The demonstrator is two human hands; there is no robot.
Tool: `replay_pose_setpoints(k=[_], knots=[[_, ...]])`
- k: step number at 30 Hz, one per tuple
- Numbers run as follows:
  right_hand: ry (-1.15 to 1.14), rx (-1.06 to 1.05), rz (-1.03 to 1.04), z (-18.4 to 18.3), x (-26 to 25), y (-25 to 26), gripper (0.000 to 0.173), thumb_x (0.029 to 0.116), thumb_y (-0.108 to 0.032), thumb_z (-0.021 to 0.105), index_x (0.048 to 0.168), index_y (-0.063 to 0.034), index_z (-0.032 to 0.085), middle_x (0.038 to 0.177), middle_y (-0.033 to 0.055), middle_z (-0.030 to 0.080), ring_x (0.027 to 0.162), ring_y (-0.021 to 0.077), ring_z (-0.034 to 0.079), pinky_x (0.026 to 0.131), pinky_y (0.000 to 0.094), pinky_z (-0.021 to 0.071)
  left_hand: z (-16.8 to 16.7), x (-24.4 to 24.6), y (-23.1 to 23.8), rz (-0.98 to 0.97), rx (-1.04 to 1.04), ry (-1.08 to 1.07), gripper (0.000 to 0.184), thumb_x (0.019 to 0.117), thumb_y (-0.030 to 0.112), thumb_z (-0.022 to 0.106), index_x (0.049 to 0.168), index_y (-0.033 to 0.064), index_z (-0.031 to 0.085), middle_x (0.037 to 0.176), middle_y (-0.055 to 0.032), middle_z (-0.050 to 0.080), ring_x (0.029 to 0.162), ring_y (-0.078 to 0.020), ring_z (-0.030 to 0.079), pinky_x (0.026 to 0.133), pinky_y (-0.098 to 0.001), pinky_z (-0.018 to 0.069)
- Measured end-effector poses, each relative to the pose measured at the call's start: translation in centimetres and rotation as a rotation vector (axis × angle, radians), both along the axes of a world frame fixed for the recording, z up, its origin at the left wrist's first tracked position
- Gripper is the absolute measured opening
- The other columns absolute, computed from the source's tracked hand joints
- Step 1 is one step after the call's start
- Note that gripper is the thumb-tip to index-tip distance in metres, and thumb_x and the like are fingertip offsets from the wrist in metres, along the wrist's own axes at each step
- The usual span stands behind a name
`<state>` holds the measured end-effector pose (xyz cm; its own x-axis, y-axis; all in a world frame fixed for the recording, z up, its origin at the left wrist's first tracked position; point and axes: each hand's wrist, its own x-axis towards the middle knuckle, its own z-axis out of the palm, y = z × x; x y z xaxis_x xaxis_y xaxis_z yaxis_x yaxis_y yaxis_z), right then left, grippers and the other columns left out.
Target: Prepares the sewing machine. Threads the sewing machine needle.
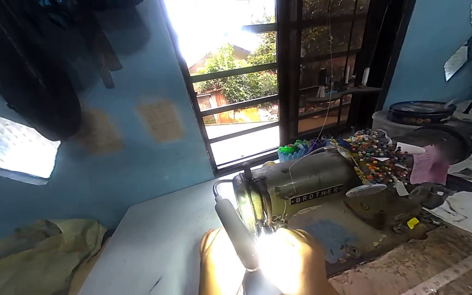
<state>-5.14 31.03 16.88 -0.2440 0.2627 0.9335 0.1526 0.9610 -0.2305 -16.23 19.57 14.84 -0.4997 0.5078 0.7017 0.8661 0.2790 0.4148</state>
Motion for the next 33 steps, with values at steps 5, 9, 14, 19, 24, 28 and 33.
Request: replay_pose_setpoints(k=[5, 9, 14, 19, 24, 28, 33], knots=[[-0.089, -0.073, 0.088, 0.2, 0.5, -0.5, 0.031, 0.0771, -0.029, 0.067, 0.054, -0.0126, 0.056, 0.051, 0.0016, 0.055, 0.049, 0.0152, 0.059, 0.046, 0.0333, 0.0452, -0.2, -0.7, 0.0, 0.047, 0.019, -0.04, 0.035, 0.0828, 0.029, 0.07, 0.098, -0.0023, 0.075, 0.096, -0.013, 0.075, 0.101, -0.0274, 0.07, 0.101, -0.0464, 0.0475], [-0.046, -0.09, 0.098, 0.2, -0.1, -0.5, 0.028, 0.0779, -0.03, 0.067, 0.056, -0.0126, 0.06, 0.053, 0.0011, 0.058, 0.05, 0.014, 0.06, 0.047, 0.0317, 0.0462, -0.4, -0.7, 0.1, 0.044, -0.017, 0.009, 0.036, 0.0841, 0.029, 0.068, 0.098, -0.0032, 0.075, 0.098, -0.015, 0.075, 0.101, -0.0297, 0.07, 0.1, -0.0482, 0.0484], [-0.121, -0.218, 0.151, 0.9, 1.2, -1.2, 0.024, 0.0826, -0.024, 0.067, 0.064, -0.0084, 0.068, 0.062, 0.0056, 0.067, 0.059, 0.0175, 0.067, 0.055, 0.0351, 0.0523, -0.6, -1.0, 0.0, 0.041, -0.008, 0.013, 0.034, 0.0842, 0.026, 0.068, 0.099, -0.0038, 0.075, 0.098, -0.0154, 0.076, 0.1, -0.0289, 0.071, 0.1, -0.0469, 0.0482], [-0.114, -0.237, 0.126, 0.5, 0.5, -1.2, 0.023, 0.0829, -0.025, 0.067, 0.066, -0.0087, 0.069, 0.063, 0.0054, 0.067, 0.059, 0.0174, 0.067, 0.054, 0.0347, 0.0523, -0.8, -1.0, -0.2, 0.005, -0.019, -0.038, 0.035, 0.0857, 0.017, 0.066, 0.106, -0.0102, 0.072, 0.105, -0.0226, 0.074, 0.106, -0.0354, 0.069, 0.106, -0.0516, 0.0438], [-0.251, -0.434, 0.259, 1.3, 2.2, -1.4, 0.027, 0.0923, -0.023, 0.063, 0.077, -0.0037, 0.075, 0.073, 0.0111, 0.073, 0.071, 0.0225, 0.072, 0.066, 0.0417, 0.0558, -0.9, -1.3, -0.8, -0.031, -0.022, -0.051, 0.028, 0.0857, 0.019, 0.068, 0.1, -0.0039, 0.075, 0.104, -0.0187, 0.075, 0.107, -0.0331, 0.07, 0.108, -0.0513, 0.0424], [-0.166, -0.257, 0.143, 1.0, 1.3, -0.8, 0.023, 0.088, -0.023, 0.064, 0.072, -0.0091, 0.072, 0.068, 0.0051, 0.069, 0.062, 0.0166, 0.067, 0.055, 0.0335, 0.0527, -0.9, -1.3, -0.3, -0.006, -0.02, 0.004, 0.029, 0.0855, 0.024, 0.067, 0.1, 0.0013, 0.077, 0.102, -0.0112, 0.077, 0.103, -0.0246, 0.071, 0.104, -0.0477, 0.0463], [-0.304, -0.33, 0.185, 2.1, 2.4, -0.7, 0.028, 0.0926, -0.023, 0.062, 0.073, -0.006, 0.073, 0.069, 0.0086, 0.07, 0.065, 0.0212, 0.07, 0.059, 0.0399, 0.0543, -0.9, -1.2, -0.3, 0.016, -0.01, -0.024, 0.032, 0.0862, 0.018, 0.068, 0.102, -0.0083, 0.074, 0.101, -0.0204, 0.075, 0.102, -0.0324, 0.07, 0.105, -0.0482, 0.0453]])
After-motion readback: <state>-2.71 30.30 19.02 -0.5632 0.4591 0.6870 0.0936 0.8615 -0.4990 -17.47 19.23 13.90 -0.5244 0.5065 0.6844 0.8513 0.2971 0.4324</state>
